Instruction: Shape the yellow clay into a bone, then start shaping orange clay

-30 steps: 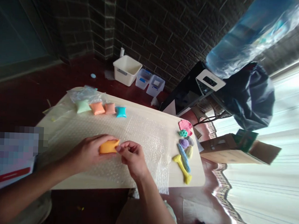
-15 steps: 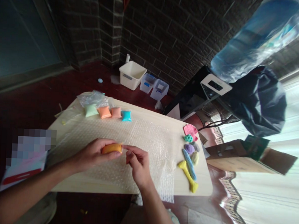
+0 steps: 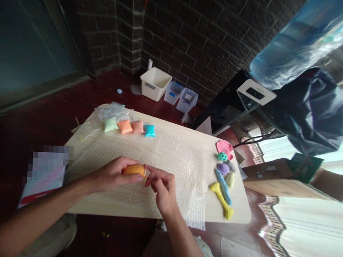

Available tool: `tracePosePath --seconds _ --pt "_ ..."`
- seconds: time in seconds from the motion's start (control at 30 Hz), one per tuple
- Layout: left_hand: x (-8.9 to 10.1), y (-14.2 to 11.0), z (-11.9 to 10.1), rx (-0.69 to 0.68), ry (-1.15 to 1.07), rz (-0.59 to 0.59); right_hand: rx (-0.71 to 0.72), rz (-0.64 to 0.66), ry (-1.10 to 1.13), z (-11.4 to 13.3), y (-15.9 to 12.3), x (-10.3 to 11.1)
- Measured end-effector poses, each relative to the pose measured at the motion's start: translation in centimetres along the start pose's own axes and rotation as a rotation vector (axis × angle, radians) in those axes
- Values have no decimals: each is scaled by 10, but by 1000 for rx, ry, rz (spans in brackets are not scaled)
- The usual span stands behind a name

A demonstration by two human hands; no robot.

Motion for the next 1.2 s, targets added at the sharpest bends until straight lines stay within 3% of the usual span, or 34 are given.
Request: tracePosePath --seconds 0.17,0.37,0.6,0.97,1.2 --pt "0 -1 6 89 -25 21 30 52 69 -7 1 -1" --pt "-1 -2 14 172 -99 57 171 68 -58 13 0 -3" --pt "1 -2 15 153 -158 46 247 101 -129 31 -2 -8" --pt "-2 -2 2 114 -177 74 233 80 -27 19 -5 -8" --pt "3 -4 13 149 51 37 276 97 -260 29 -6 -6"
Point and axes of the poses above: each hand's wrist, its own y-axis towards the middle knuckle, its own x-axis out of the back of the hand, z = x × y, the point moved 7 cm from there along y, towards the middle knuckle, and after that the axes turned 11 degrees about -y, right-handed, at the moved point
